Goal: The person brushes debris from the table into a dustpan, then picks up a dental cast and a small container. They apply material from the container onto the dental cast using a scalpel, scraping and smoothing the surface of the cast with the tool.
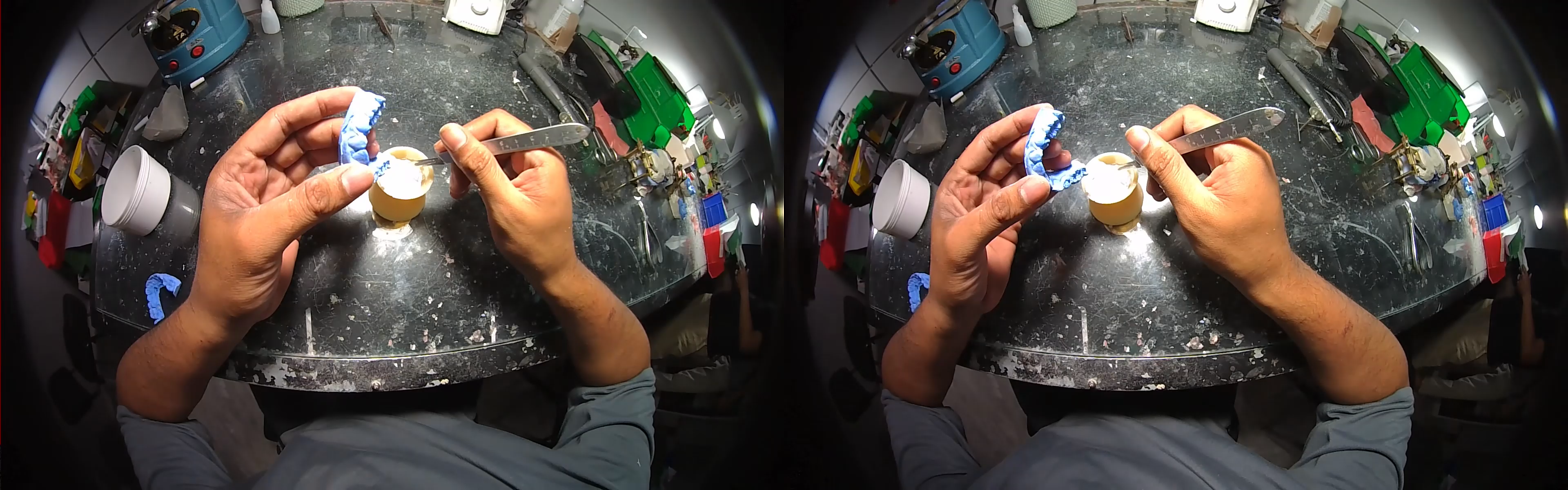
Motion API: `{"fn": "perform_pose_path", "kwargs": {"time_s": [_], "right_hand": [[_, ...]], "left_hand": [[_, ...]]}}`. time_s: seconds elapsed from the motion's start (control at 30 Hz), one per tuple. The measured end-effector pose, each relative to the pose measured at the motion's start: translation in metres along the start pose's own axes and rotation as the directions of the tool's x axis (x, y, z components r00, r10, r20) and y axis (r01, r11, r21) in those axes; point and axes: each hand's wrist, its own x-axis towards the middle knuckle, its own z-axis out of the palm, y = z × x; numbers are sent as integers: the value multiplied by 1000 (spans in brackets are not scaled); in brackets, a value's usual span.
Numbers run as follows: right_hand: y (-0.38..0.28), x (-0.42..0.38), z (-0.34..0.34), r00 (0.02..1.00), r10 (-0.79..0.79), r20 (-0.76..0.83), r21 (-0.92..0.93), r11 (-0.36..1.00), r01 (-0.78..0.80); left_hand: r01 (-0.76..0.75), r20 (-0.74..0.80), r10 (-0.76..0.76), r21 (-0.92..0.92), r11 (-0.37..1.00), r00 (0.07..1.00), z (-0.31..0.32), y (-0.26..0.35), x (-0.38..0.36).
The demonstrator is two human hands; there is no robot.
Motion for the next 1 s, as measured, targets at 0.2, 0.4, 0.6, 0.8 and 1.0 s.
{"fn": "perform_pose_path", "kwargs": {"time_s": [0.2, 0.4, 0.6, 0.8, 1.0], "right_hand": [[1, 0, 1, 1000, 19, 13, 61, 998, -20], [-5, 0, 1, 998, 63, -4, 157, 986, -61], [-7, -1, -4, 961, -272, -58, 275, 921, 277], [-17, -5, -11, 855, -497, 149, -12, 863, 504], [-13, 0, -7, 739, -648, 185, -70, 741, 668]], "left_hand": [[-8, -9, 9, 12, 1000, 1000, 0, 0, -1], [-5, -18, 5, 9, 1000, 1000, 0, 0, -1], [-25, -26, 25, 12, 1000, 999, 1, -1, -1], [-7, 39, 6, 21, 1000, 999, 2, 3, -2], [26, 108, -33, 62, 998, 994, 3, 5, -3]]}}
